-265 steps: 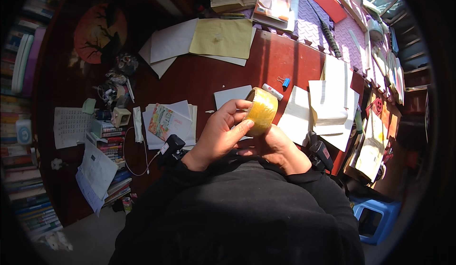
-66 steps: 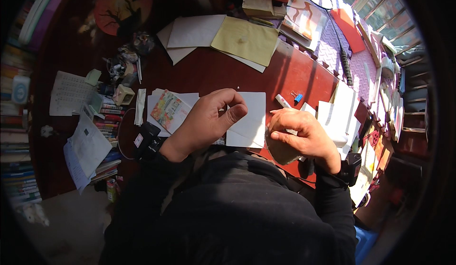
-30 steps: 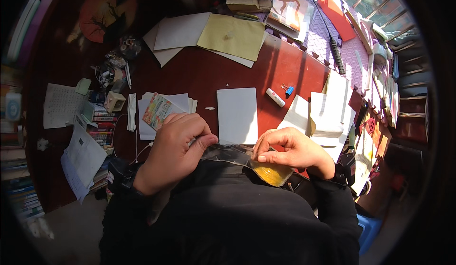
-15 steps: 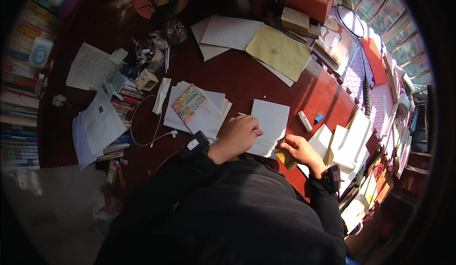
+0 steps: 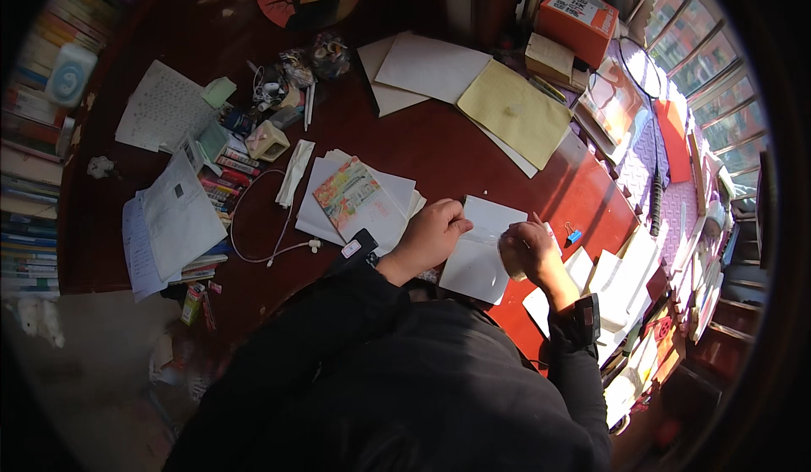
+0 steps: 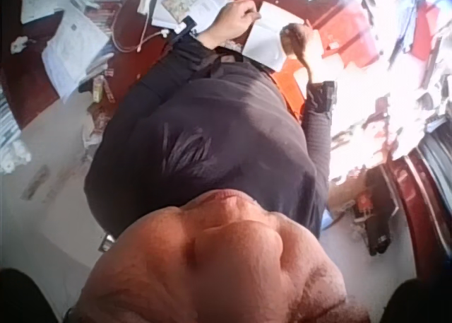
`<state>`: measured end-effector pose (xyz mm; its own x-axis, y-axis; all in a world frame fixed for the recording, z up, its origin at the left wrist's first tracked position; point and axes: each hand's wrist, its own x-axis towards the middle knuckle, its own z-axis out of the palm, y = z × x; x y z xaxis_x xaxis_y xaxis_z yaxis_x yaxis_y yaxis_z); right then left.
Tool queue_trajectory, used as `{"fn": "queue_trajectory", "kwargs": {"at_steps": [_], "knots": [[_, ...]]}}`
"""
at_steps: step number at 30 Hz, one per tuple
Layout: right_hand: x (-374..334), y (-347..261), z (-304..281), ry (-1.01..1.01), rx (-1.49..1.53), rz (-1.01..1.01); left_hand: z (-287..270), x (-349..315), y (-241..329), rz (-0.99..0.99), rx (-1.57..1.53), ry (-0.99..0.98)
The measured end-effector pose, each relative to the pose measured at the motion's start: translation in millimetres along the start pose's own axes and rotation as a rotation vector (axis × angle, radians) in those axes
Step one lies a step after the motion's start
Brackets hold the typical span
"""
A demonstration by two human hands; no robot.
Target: The person assembles a small notebook by hand. They place a stack of white paper on the table, apply clear tape to the spine, fold the edges, and press the binding. They then place the assembled notebook into a yellow envelope.
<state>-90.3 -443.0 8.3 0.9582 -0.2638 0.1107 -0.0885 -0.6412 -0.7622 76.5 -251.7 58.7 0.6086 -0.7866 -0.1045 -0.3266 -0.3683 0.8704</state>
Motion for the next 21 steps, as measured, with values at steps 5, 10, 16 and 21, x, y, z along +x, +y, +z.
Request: {"fn": "queue_trajectory", "kwargs": {"at_steps": [5,10,16,21], "knots": [[10.3,7.8,18.3,0.104,0.012,-0.085,-22.4,27.3,28.7,0.176,0.051,-0.135],[-25.8,3.9,49.1,-0.012,0.312,0.138,-21.4,38.4,44.9,0.506,0.371,-0.418],[-44.6,-3.5,53.4,0.012,0.399,0.291,-0.8,66.4,45.2,0.603,0.455,-0.547],[-55.3,-6.1,51.4,-0.067,0.319,0.360,14.1,85.3,32.7,0.615,0.482,-0.668]]}}
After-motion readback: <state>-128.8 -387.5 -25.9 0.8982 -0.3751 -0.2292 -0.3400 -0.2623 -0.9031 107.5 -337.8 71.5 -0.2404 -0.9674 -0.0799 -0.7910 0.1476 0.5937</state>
